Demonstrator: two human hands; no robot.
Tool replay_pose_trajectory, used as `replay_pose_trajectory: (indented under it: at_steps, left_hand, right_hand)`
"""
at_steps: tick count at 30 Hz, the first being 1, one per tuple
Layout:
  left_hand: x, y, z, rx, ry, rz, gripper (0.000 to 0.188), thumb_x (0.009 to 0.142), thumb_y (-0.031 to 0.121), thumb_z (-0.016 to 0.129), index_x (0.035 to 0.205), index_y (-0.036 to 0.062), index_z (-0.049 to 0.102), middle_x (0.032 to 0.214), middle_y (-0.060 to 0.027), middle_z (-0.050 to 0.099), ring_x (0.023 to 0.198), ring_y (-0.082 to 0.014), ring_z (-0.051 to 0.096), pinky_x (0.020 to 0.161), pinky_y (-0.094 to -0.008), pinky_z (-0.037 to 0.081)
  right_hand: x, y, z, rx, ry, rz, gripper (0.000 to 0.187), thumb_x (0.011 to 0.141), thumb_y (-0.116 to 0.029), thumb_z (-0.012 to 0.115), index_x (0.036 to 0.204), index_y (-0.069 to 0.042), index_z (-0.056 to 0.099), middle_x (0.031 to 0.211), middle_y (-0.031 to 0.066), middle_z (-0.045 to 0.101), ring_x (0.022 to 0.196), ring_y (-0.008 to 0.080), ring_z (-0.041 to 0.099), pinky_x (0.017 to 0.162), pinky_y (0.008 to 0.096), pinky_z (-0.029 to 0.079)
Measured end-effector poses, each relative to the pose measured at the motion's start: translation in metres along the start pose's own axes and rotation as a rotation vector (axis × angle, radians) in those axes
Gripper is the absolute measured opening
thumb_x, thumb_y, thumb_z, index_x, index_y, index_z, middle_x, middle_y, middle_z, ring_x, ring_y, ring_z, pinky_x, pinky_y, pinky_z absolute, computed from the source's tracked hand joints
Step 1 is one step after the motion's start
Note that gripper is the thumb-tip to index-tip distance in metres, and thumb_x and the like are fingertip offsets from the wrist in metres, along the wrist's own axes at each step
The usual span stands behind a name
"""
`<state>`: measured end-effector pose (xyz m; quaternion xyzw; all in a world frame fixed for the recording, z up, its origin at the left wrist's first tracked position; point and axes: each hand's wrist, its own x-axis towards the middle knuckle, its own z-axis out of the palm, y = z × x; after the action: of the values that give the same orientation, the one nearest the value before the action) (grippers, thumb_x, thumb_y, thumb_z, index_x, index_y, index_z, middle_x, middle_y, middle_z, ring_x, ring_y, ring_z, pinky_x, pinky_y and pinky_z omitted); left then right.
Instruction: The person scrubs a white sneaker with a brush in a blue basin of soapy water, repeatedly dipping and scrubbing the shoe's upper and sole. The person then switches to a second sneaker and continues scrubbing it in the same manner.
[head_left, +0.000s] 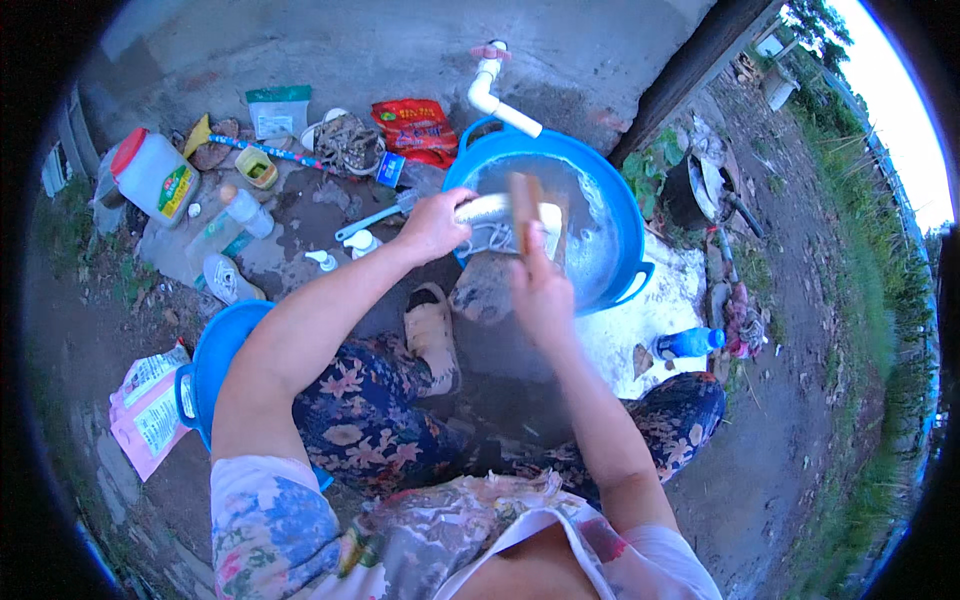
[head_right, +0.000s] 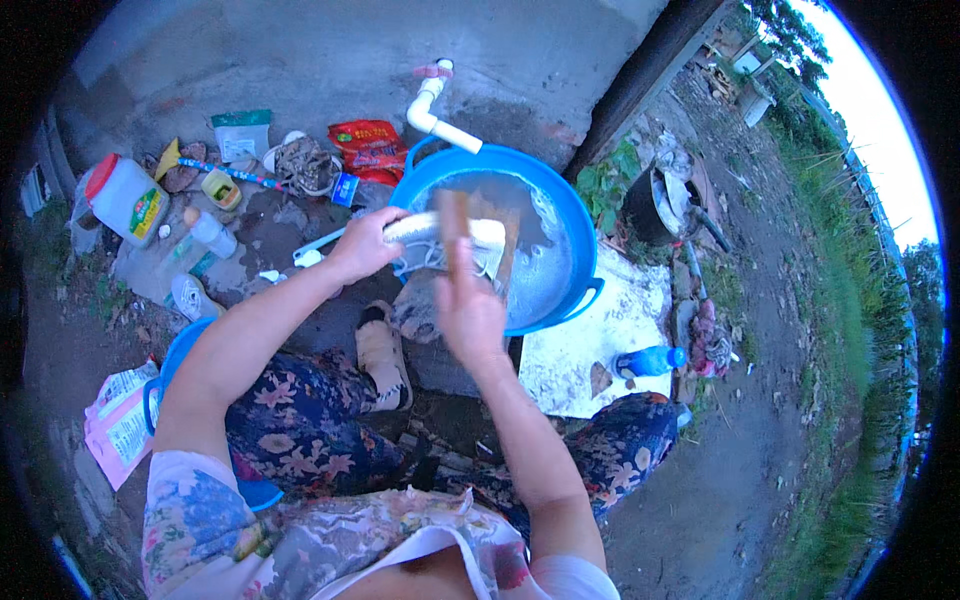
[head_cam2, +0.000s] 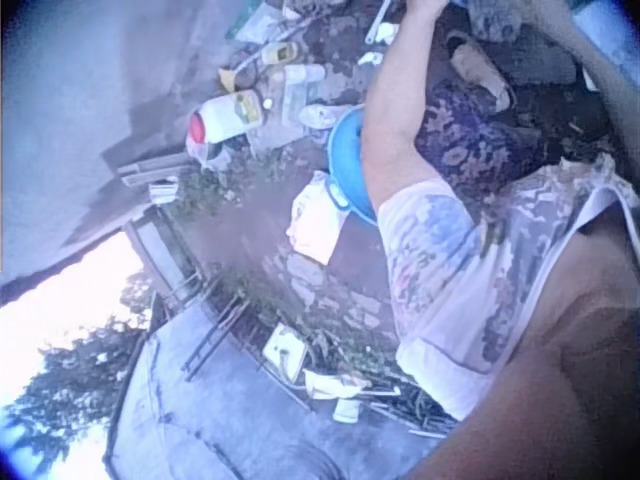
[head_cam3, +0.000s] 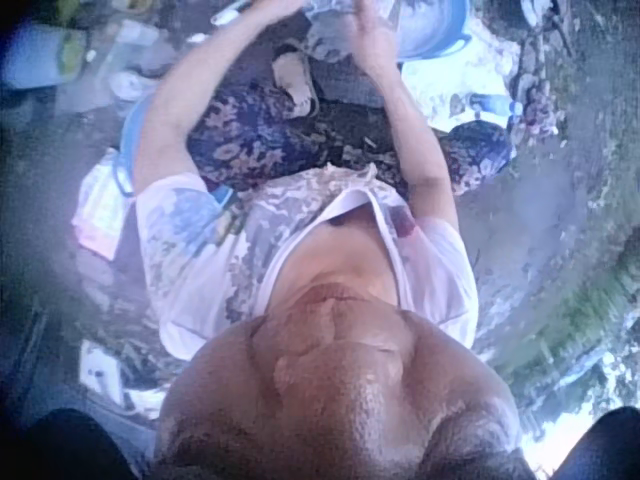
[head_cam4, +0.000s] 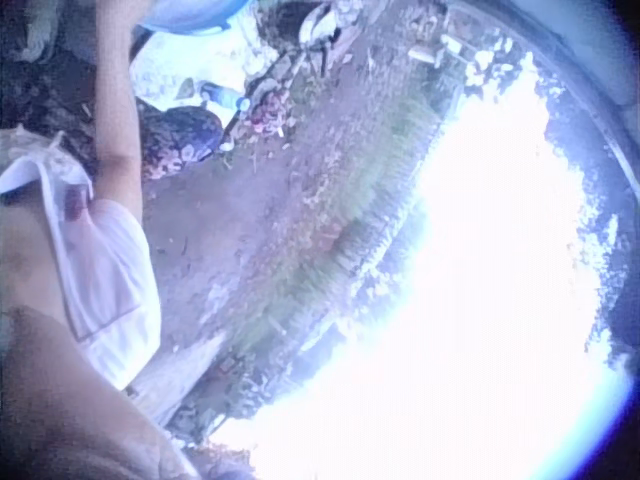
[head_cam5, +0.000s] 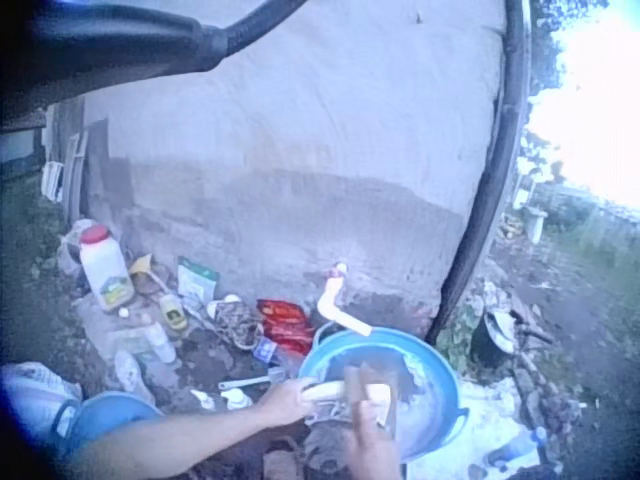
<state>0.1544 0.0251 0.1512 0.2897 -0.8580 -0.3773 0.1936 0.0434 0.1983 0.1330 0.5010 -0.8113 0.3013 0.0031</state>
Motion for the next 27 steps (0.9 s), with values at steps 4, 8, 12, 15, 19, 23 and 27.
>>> replay_pose_trajectory:
  at_steps: [4,8,12,15,19,23,27]
  left_hand:
    - [-0.001,-0.007,-0.001,0.046,0.123,0.127,0.036,0.072,0.010,0.065,0.108,0.0065,0.061,0.098,-0.0165,0.065,0.091,-0.0311,0.063,0.079,-0.0378,0.049]
    - [0.016,0.014,-0.023,-0.025,0.227,0.181,0.032,0.072,0.008,0.067,0.103,0.0078,0.063,0.095,-0.0139,0.066,0.087,-0.0282,0.064,0.076,-0.0358,0.050]
    - [0.033,0.036,-0.046,-0.166,0.353,0.213,0.034,0.068,0.011,0.074,0.100,0.0089,0.064,0.090,-0.0098,0.067,0.084,-0.0238,0.066,0.074,-0.0334,0.051]
    - [0.056,0.063,-0.063,-0.053,0.172,0.258,0.033,0.068,0.020,0.075,0.097,0.0078,0.065,0.091,-0.0092,0.067,0.083,-0.0226,0.065,0.075,-0.0328,0.050]
    - [0.094,0.069,-0.017,0.189,-0.198,0.310,0.034,0.067,0.027,0.073,0.094,0.0076,0.067,0.088,-0.0109,0.067,0.084,-0.0247,0.065,0.076,-0.0349,0.049]
    - [0.090,0.025,0.050,0.263,-0.369,0.318,0.060,0.066,0.031,0.073,0.117,0.0042,0.054,0.110,-0.0204,0.059,0.100,-0.0311,0.059,0.087,-0.0373,0.045]
    - [0.078,-0.010,0.054,0.116,-0.387,0.210,0.074,0.067,0.034,0.072,0.126,-0.0011,0.044,0.118,-0.0274,0.051,0.108,-0.0372,0.052,0.094,-0.0392,0.041]
  right_hand:
    - [0.008,-0.020,-0.018,-0.077,-0.083,0.112,0.055,0.085,-0.022,0.057,0.136,-0.012,0.039,0.082,0.0218,0.064,0.075,0.0388,0.063,0.070,0.0452,0.049]
    - [0.008,-0.015,-0.022,0.166,0.047,0.076,0.055,0.086,-0.021,0.054,0.138,-0.014,0.037,0.085,0.0248,0.062,0.079,0.0395,0.063,0.071,0.0439,0.049]
    - [0.009,-0.025,-0.033,0.563,0.015,0.203,0.057,0.089,-0.016,0.051,0.141,-0.009,0.030,0.083,0.0149,0.065,0.063,0.0253,0.062,0.061,0.0349,0.050]
    - [0.012,-0.004,-0.042,0.917,0.023,0.373,0.055,0.091,-0.016,0.049,0.142,-0.009,0.029,0.072,0.0009,0.057,0.052,0.0086,0.048,0.047,0.0251,0.043]
    - [0.000,0.006,-0.053,1.032,0.006,0.482,0.053,0.092,-0.016,0.048,0.142,-0.009,0.030,0.068,-0.0010,0.051,0.049,0.0066,0.044,0.044,0.0232,0.040]
    - [-0.009,0.031,-0.044,0.922,-0.087,0.634,0.053,0.092,-0.017,0.049,0.141,-0.009,0.031,0.070,0.0005,0.052,0.050,0.0077,0.045,0.044,0.0238,0.041]
    - [-0.024,0.074,-0.039,0.665,-0.039,0.636,0.054,0.090,-0.019,0.051,0.140,-0.008,0.033,0.077,0.0105,0.058,0.057,0.0193,0.057,0.051,0.0311,0.047]
